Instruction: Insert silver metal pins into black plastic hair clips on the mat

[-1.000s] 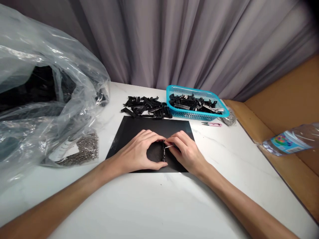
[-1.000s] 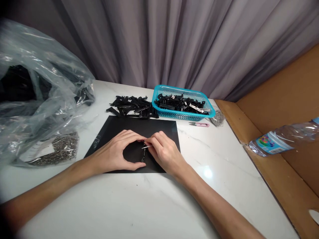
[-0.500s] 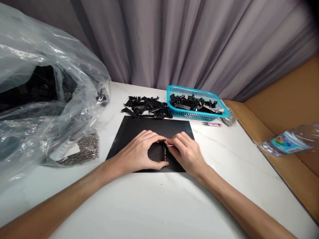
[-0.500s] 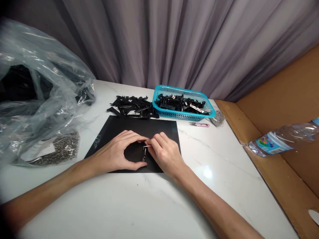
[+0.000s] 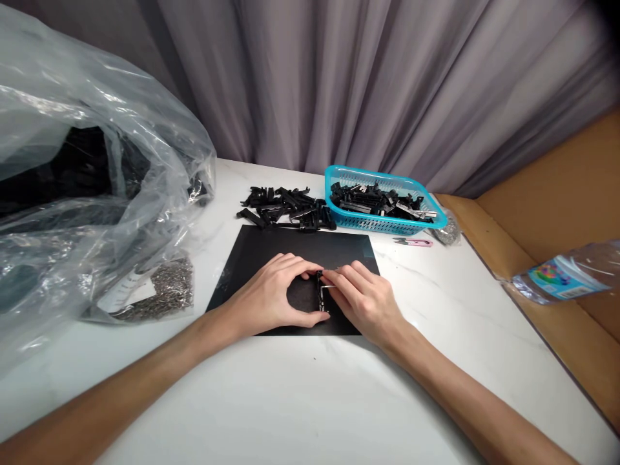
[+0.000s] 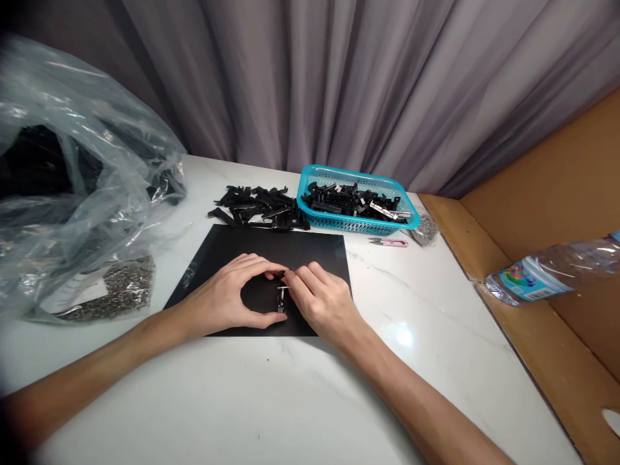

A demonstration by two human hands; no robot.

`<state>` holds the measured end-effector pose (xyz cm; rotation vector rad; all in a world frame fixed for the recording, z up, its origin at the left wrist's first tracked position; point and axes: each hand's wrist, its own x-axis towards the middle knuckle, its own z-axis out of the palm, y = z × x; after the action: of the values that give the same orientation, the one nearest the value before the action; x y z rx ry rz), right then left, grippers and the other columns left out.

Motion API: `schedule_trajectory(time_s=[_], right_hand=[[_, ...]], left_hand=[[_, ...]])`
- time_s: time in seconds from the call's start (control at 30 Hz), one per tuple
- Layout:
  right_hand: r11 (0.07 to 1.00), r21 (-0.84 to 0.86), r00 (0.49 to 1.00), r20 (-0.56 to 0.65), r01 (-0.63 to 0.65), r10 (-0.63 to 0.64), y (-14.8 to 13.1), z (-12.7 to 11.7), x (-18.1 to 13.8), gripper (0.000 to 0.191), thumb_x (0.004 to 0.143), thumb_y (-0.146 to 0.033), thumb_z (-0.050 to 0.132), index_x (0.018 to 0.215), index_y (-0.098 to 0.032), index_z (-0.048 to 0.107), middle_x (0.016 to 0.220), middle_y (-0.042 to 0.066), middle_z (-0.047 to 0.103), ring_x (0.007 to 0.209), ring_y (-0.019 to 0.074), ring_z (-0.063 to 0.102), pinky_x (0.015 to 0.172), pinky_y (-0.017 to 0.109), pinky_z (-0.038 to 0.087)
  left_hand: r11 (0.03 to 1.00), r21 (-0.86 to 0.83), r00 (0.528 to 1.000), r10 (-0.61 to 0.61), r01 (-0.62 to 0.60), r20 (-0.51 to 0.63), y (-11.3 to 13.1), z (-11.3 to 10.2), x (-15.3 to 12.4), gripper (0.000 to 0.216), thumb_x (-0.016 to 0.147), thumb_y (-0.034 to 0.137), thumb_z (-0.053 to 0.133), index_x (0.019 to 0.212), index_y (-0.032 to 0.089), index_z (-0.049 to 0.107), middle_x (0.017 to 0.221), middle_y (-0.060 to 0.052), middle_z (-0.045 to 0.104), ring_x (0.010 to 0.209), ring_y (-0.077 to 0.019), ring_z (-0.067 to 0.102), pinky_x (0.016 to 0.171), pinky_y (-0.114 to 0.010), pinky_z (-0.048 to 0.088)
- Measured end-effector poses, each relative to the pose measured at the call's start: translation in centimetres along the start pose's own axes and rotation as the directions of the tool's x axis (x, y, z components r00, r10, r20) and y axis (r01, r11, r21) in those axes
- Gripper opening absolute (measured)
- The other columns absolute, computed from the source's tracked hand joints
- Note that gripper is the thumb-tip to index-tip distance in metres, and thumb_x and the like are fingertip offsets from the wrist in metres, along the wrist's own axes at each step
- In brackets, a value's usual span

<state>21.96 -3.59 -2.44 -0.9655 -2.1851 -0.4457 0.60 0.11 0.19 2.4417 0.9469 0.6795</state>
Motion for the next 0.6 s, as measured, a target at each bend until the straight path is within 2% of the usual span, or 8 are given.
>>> schedule_trajectory(time_s=[0.23,0.6], right_hand=[[0.995,0.01,0.994,0.033,-0.101,0.101,0.24,0.44,-0.42,0.011,0.103,-0.013,0.057,0.107,-0.017,0.067,0.089,0.005,0.073,0.076,0.0188,0.06,0.062,0.032,0.049],[0.999,-0.005,0.999,-0.005,-0.052,0.052,0.03,0.23,-0.35,0.015,0.102,-0.009,0.056,0.109,-0.018,0.066,0.086,0.004,0.074,0.072,0.0183,0.059,0.061,0.031,0.047]], left_hand=[[1.0,0.006,1.0,0.018,-0.018,-0.009,0.0,0.14,-0.04,0.058,0.069,0.047,0.086,0.117,0.021,0.068,0.1,-0.004,0.07,0.098,-0.0262,0.063,0.092,-0.043,0.052],[1.0,0.01,1.0,0.017,-0.017,-0.007,-0.23,0.31,-0.02,0.059,0.069,0.05,0.087,0.118,0.024,0.068,0.098,-0.003,0.07,0.096,-0.0256,0.063,0.09,-0.042,0.052]])
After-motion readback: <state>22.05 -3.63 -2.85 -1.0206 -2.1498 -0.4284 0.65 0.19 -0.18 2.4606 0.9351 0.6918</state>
